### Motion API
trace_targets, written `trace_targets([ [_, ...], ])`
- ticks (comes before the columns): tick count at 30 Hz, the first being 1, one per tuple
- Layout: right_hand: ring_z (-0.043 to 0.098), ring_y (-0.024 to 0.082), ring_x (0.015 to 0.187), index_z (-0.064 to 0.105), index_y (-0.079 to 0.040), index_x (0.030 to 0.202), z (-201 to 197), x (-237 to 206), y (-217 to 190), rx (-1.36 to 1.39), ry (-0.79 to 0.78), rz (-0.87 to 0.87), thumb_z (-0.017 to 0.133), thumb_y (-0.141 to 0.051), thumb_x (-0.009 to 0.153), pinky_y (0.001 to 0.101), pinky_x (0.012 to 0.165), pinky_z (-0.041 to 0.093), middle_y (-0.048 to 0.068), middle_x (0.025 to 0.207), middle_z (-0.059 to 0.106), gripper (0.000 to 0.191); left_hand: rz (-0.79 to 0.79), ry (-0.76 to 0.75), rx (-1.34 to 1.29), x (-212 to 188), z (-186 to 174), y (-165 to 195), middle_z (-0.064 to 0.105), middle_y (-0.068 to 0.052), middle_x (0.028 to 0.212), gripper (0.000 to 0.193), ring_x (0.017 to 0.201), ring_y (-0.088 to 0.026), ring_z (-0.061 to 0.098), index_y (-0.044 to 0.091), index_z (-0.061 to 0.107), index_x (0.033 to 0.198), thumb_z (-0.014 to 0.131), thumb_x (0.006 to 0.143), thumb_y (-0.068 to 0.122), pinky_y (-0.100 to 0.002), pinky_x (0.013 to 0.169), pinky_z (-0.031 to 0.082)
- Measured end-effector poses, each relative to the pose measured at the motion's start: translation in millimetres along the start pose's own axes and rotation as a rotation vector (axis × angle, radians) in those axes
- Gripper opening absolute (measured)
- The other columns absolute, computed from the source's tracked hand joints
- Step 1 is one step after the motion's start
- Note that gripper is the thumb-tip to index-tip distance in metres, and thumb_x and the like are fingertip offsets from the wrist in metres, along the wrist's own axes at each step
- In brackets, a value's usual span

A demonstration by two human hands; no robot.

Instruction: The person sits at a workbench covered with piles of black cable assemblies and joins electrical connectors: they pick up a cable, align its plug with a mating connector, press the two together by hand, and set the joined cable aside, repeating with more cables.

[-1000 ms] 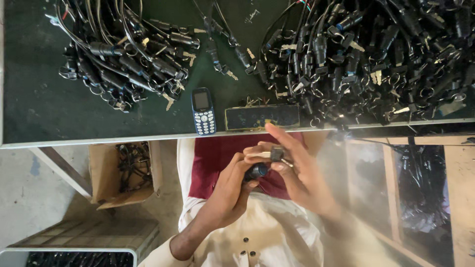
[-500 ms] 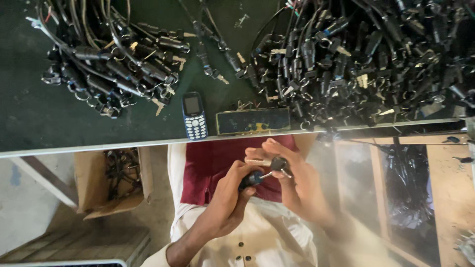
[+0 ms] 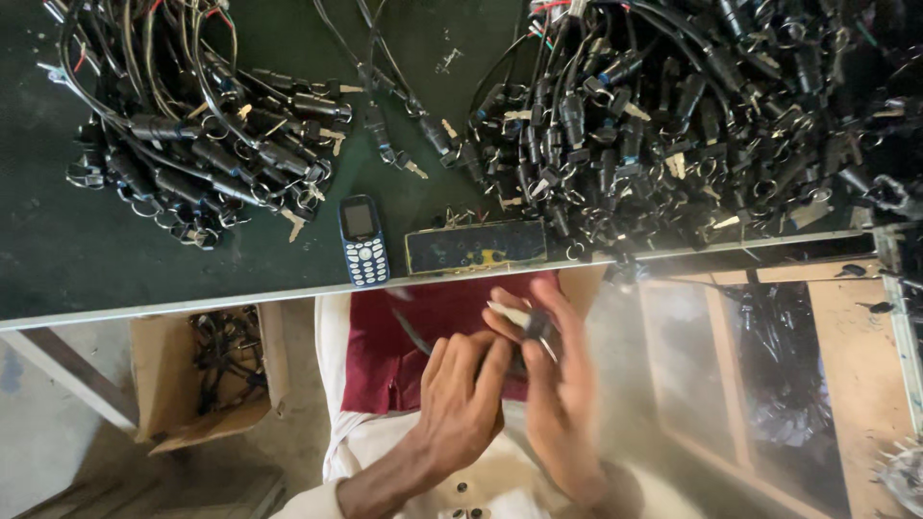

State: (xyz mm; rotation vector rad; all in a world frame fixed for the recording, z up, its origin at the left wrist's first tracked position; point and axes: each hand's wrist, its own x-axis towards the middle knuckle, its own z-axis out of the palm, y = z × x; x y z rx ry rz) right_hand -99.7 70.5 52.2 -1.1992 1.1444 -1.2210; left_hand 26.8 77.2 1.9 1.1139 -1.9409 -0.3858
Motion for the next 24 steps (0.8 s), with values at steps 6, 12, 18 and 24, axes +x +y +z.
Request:
trace_targets([
  [6, 0.07, 0.031, 0.103, 0.048, 0.001, 0.139, -77.9, 4.0, -3.6, 0.206, 0.275, 0.266, 0.053, -0.016, 0.103, 0.0402, 0.093, 0.058, 0.022, 0.116, 0.069, 0.039, 0.011, 0.224, 0.017, 24.7, -104.1, 3.7, 0.065, -0.002, 0.097, 0.04, 0.103, -0.03, 0.056, 0.013, 0.067, 0.104, 0.082, 0.069, 0.025, -0.046, 0.099, 0.044],
  [12, 0.064, 0.017, 0.096, 0.055, -0.007, 0.128, -106.6, 35.0, -43.7, -0.806, 0.108, -0.569, 0.058, -0.024, 0.108, 0.0309, 0.086, 0.056, 0.015, 0.114, 0.062, 0.026, 0.152, 0.374, 0.207, 92.0, -87.3, -72.2, 0.06, -0.015, 0.136, 0.037, 0.131, -0.031, 0.057, 0.021, 0.068, 0.134, 0.072, 0.104, 0.0, -0.052, 0.127, 0.038],
  [18, 0.066, 0.014, 0.083, 0.063, -0.005, 0.13, -170.6, 122.8, 2.0, -0.211, 0.315, -0.324, 0.065, -0.026, 0.11, 0.0256, 0.074, 0.052, 0.006, 0.097, 0.069, 0.029, -0.052, 0.112, 0.318, 102.4, -53.6, -115.1, 0.051, -0.018, 0.147, 0.044, 0.142, -0.04, 0.045, 0.009, 0.063, 0.14, 0.065, 0.096, 0.003, -0.058, 0.121, 0.027],
  [24, 0.064, 0.03, 0.099, 0.069, -0.002, 0.115, -244.2, 304.0, 34.9, -1.087, 0.44, -0.682, 0.079, -0.022, 0.102, 0.0422, 0.083, 0.053, 0.018, 0.111, 0.065, 0.026, -0.183, -0.017, -0.076, 37.0, -14.9, -82.4, 0.055, -0.017, 0.137, 0.031, 0.134, -0.04, 0.048, 0.007, 0.065, 0.127, 0.064, 0.096, 0.003, -0.049, 0.115, 0.038],
])
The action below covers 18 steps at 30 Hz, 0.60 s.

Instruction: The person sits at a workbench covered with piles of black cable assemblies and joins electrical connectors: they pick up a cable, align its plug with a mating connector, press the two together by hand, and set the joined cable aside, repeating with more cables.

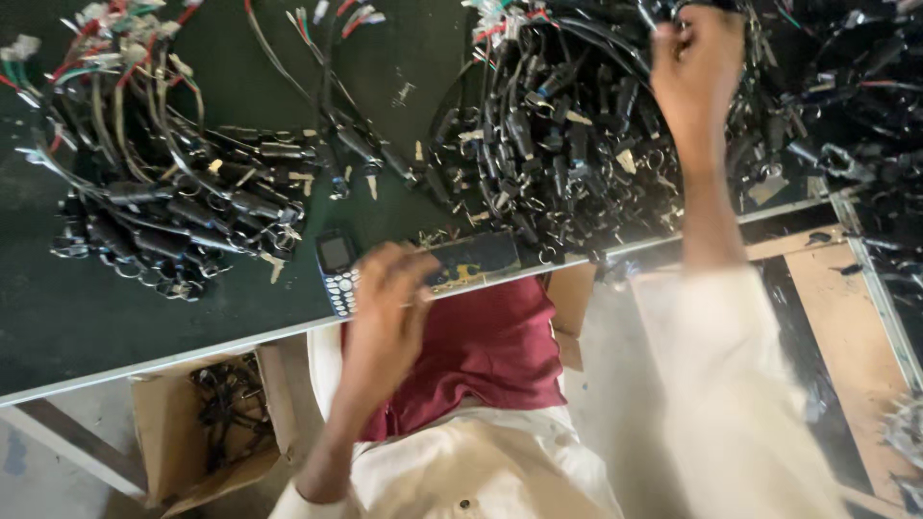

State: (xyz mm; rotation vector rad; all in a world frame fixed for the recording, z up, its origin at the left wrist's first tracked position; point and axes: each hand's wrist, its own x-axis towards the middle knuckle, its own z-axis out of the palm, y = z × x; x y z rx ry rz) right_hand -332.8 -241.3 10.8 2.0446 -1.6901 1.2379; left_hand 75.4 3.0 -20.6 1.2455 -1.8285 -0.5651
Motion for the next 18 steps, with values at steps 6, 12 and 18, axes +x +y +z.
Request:
trace_targets([
  [6, 0.049, 0.047, 0.113, 0.067, -0.001, 0.116, 37.5, 31.1, 30.5, -0.371, -0.131, -0.045, 0.089, -0.031, 0.086, 0.0614, 0.09, 0.041, 0.025, 0.118, 0.054, 0.048, -0.041, -0.249, -0.223, -31.4, 17.4, 20.7, 0.06, -0.016, 0.131, 0.028, 0.127, -0.037, 0.053, 0.007, 0.068, 0.12, 0.066, 0.092, 0.006, -0.045, 0.106, 0.045],
  [12, 0.053, 0.046, 0.114, 0.068, -0.006, 0.096, 48.9, 49.3, 45.6, -0.425, -0.142, -0.221, 0.085, -0.026, 0.082, 0.0576, 0.084, 0.046, 0.023, 0.12, 0.059, 0.03, 0.006, -0.305, -0.247, -45.2, 27.8, 25.9, 0.062, -0.015, 0.126, 0.026, 0.122, -0.036, 0.056, 0.007, 0.068, 0.12, 0.068, 0.094, 0.006, -0.045, 0.103, 0.047],
  [18, 0.067, 0.033, 0.089, 0.064, -0.007, 0.089, 70.4, 86.0, 47.1, -0.22, -0.205, -0.225, 0.071, -0.015, 0.083, 0.0454, 0.078, 0.054, 0.013, 0.094, 0.069, 0.012, 0.057, -0.238, -0.278, -45.7, 19.9, 36.6, 0.062, -0.015, 0.126, 0.025, 0.121, -0.035, 0.057, 0.006, 0.067, 0.12, 0.069, 0.095, 0.007, -0.044, 0.101, 0.049],
])
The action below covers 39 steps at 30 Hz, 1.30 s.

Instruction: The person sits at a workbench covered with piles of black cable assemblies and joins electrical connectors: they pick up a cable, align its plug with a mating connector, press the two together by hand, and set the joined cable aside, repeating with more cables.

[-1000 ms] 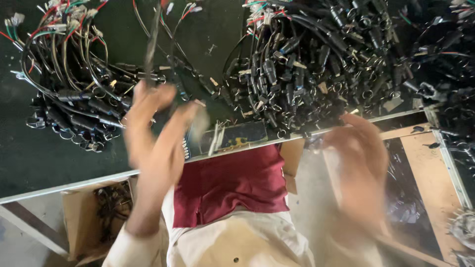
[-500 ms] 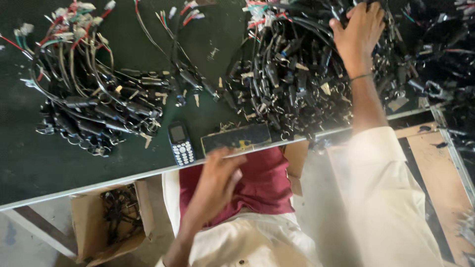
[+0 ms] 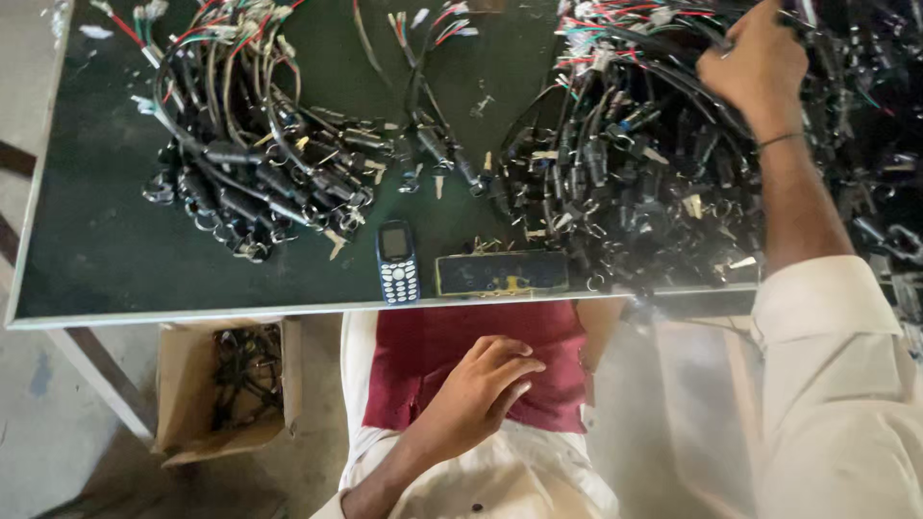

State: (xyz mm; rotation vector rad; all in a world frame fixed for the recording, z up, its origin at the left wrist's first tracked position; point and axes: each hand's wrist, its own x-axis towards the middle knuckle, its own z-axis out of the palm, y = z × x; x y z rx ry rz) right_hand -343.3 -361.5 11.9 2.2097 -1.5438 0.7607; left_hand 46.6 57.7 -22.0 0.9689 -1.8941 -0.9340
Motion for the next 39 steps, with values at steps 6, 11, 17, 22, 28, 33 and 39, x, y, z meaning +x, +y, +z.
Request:
trace_targets([
  [6, 0.065, 0.025, 0.088, 0.058, -0.005, 0.101, -94.8, -16.7, -43.3, 1.079, -0.054, 0.489, 0.064, -0.011, 0.095, 0.0369, 0.08, 0.056, 0.011, 0.097, 0.065, 0.01, -0.115, 0.052, -0.093, -4.2, -7.9, 4.2, 0.064, -0.012, 0.126, 0.026, 0.121, -0.032, 0.059, 0.008, 0.067, 0.124, 0.066, 0.098, 0.005, -0.041, 0.101, 0.051],
  [11, 0.066, 0.029, 0.096, 0.048, 0.001, 0.122, -130.6, -143.2, -203.3, 1.107, -0.002, 0.475, 0.065, -0.007, 0.095, 0.038, 0.082, 0.055, 0.016, 0.109, 0.063, 0.033, -0.198, 0.136, -0.426, 10.9, -15.6, -5.9, 0.056, -0.011, 0.138, 0.044, 0.122, -0.024, 0.056, 0.007, 0.048, 0.142, 0.059, 0.1, 0.007, -0.037, 0.1, 0.049],
  [17, 0.069, 0.031, 0.102, 0.043, 0.004, 0.14, -65.6, -320.5, -367.5, 0.944, -0.255, 0.345, 0.066, -0.004, 0.096, 0.0381, 0.084, 0.055, 0.019, 0.117, 0.065, 0.051, -0.327, 0.272, -0.712, 59.4, 1.0, -48.3, 0.055, -0.005, 0.121, 0.049, 0.097, -0.01, 0.054, 0.009, 0.036, 0.151, 0.051, 0.106, 0.012, -0.027, 0.08, 0.048],
  [22, 0.069, 0.035, 0.103, 0.052, -0.002, 0.136, -52.3, -354.6, -351.8, 1.063, -0.575, 0.284, 0.061, -0.01, 0.103, 0.0369, 0.088, 0.055, 0.019, 0.118, 0.067, 0.035, -0.331, 0.296, -0.72, 46.4, 22.9, -65.5, 0.054, 0.001, 0.091, 0.033, 0.075, -0.004, 0.051, 0.001, 0.061, 0.137, 0.044, 0.114, 0.017, -0.022, 0.072, 0.054],
  [28, 0.062, 0.028, 0.112, 0.059, 0.004, 0.13, -97.0, -267.5, -317.1, 1.25, -0.549, 0.19, 0.066, -0.024, 0.098, 0.038, 0.099, 0.047, 0.018, 0.123, 0.066, 0.043, -0.3, 0.32, -0.709, 22.8, 21.6, -41.1, 0.047, 0.003, 0.073, 0.029, 0.065, -0.004, 0.044, 0.002, 0.063, 0.129, 0.046, 0.111, 0.017, -0.02, 0.061, 0.043],
  [33, 0.066, 0.013, 0.106, 0.067, 0.003, 0.123, -136.3, -216.5, -322.9, 1.46, -0.43, 0.588, 0.06, -0.026, 0.107, 0.0302, 0.098, 0.053, 0.008, 0.114, 0.072, 0.034, -0.363, 0.393, -0.753, 11.1, 23.8, -29.6, 0.048, 0.003, 0.069, 0.019, 0.059, -0.004, 0.043, 0.001, 0.062, 0.121, 0.051, 0.109, 0.01, -0.023, 0.052, 0.04],
  [39, 0.064, 0.011, 0.097, 0.066, -0.001, 0.123, -133.0, -242.4, -355.3, 1.377, -0.475, 0.653, 0.064, -0.01, 0.098, 0.027, 0.085, 0.054, 0.005, 0.11, 0.071, 0.026, -0.477, 0.564, -0.877, 3.6, 25.3, -38.9, 0.047, 0.004, 0.069, 0.016, 0.057, -0.003, 0.037, -0.003, 0.062, 0.116, 0.053, 0.111, 0.01, -0.021, 0.048, 0.031],
])
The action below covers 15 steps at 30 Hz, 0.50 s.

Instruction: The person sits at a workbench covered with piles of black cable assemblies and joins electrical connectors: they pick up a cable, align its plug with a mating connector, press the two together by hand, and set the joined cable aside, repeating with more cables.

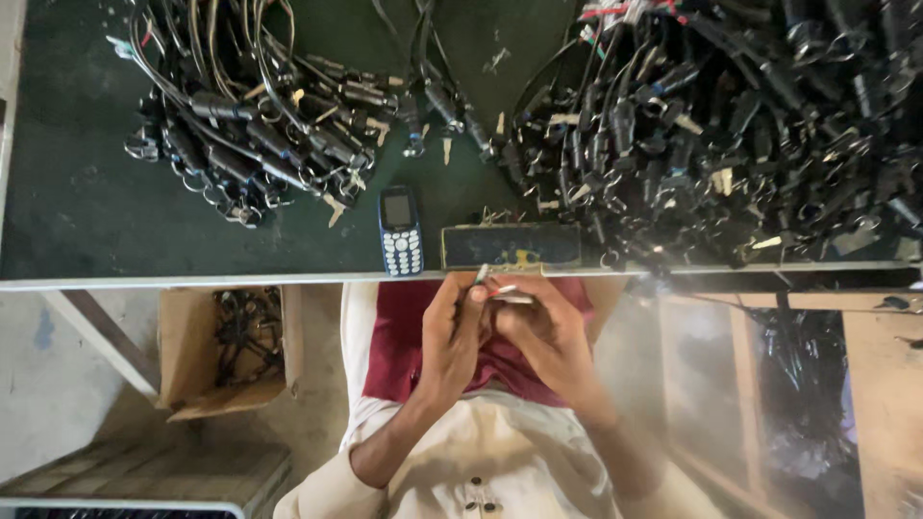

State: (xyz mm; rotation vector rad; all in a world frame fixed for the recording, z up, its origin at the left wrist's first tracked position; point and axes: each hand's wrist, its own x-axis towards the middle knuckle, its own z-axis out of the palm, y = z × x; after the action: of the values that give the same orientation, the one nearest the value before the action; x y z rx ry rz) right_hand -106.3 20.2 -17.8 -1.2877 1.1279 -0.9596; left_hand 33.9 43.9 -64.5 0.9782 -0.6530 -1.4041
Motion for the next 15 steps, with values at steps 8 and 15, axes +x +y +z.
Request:
trace_targets([
  [8, 0.057, 0.018, 0.114, 0.057, -0.001, 0.114, -15.8, -3.2, 35.1, 0.83, -0.006, -0.026, 0.056, -0.01, 0.111, 0.0321, 0.099, 0.051, 0.01, 0.124, 0.062, 0.009, 0.058, -0.003, 0.098, -2.3, 2.3, 11.1, 0.076, -0.005, 0.094, 0.015, 0.087, -0.009, 0.072, -0.004, 0.067, 0.111, 0.06, 0.103, 0.006, -0.024, 0.08, 0.059],
  [15, 0.058, 0.005, 0.094, 0.063, 0.001, 0.136, -12.5, -1.7, 7.3, 0.074, -0.097, 0.007, 0.061, -0.01, 0.105, 0.0193, 0.083, 0.05, 0.001, 0.101, 0.064, 0.034, -0.011, -0.026, 0.266, -9.6, -2.7, 5.7, 0.062, -0.002, 0.082, 0.016, 0.079, -0.007, 0.053, -0.007, 0.067, 0.102, 0.063, 0.107, 0.008, -0.024, 0.069, 0.048],
])
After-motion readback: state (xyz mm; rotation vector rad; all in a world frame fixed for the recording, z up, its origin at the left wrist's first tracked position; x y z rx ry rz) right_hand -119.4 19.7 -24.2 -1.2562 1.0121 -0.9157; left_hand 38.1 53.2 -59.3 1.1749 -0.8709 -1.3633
